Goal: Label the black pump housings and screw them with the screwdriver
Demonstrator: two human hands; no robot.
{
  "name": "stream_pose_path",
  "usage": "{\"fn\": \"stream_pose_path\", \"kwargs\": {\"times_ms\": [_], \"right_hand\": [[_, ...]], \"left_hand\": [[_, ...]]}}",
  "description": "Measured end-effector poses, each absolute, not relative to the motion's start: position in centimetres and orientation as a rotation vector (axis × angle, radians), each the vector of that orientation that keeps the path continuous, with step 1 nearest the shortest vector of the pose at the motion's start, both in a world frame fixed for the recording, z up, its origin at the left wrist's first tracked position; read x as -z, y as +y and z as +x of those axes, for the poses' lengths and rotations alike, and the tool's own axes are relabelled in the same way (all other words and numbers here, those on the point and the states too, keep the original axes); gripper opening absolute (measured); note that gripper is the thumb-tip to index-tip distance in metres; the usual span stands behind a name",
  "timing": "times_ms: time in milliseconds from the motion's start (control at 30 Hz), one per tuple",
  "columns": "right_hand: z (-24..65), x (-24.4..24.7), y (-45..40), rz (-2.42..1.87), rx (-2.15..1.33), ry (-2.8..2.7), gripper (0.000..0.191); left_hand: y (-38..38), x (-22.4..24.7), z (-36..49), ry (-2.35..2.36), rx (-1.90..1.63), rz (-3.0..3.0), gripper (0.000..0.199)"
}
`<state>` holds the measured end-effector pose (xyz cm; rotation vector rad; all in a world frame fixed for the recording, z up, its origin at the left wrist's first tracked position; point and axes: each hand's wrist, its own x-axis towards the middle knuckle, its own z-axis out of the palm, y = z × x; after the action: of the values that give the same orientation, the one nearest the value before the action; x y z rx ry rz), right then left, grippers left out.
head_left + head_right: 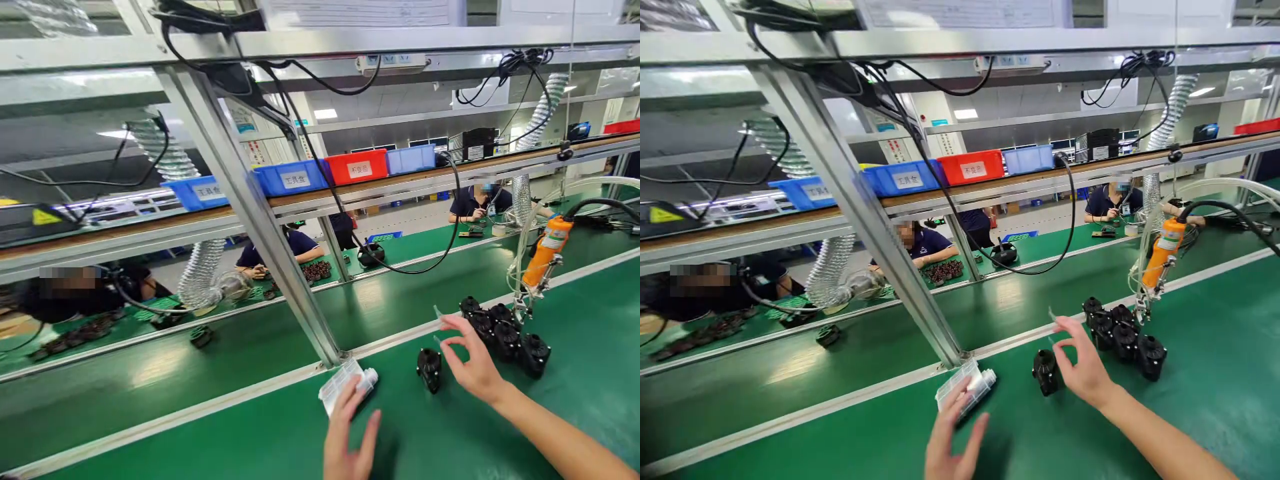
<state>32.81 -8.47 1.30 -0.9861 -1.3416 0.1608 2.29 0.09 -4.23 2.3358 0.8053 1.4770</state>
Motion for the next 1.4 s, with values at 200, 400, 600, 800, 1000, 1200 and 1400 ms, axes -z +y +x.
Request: {"fn": "stream_pose_path", "kwargs": {"times_ms": [200, 400, 600, 800, 1000, 1200, 1400], "right_hand": [[35.4, 0.0, -8.6, -1.004, -0.387, -1.216, 0.049], [34.9, 1.0, -8.8, -0.915, -0.628, -1.242, 0.069], [33.4, 1.4, -9.3, -0.844, -0.814, -1.208, 0.083], [32.8, 0.0, -10.0, -0.710, -0.859, -1.123, 0.079], [32.3, -0.3, -10.5, -0.810, -0.847, -1.189, 0.075], [31.6, 0.2, -10.8, -0.906, -0.788, -1.287, 0.073], [31.4, 0.4, -10.9, -0.949, -0.733, -1.335, 0.073]], "left_hand": [[0.0, 6.2, 11.1, 0.585, -0.840, 1.933, 0.082], [2.7, 5.1, 14.8, 0.474, -0.766, 1.502, 0.074], [1.1, 4.4, 13.5, 0.475, -0.594, 1.122, 0.073], [0.8, 3.8, 14.1, 0.444, -0.551, 1.049, 0.072], [0.9, 4.1, 14.0, 0.429, -0.539, 1.053, 0.070], [0.8, 4.0, 14.1, 0.420, -0.537, 1.031, 0.071], [0.8, 3.9, 14.1, 0.442, -0.541, 1.018, 0.069]]}}
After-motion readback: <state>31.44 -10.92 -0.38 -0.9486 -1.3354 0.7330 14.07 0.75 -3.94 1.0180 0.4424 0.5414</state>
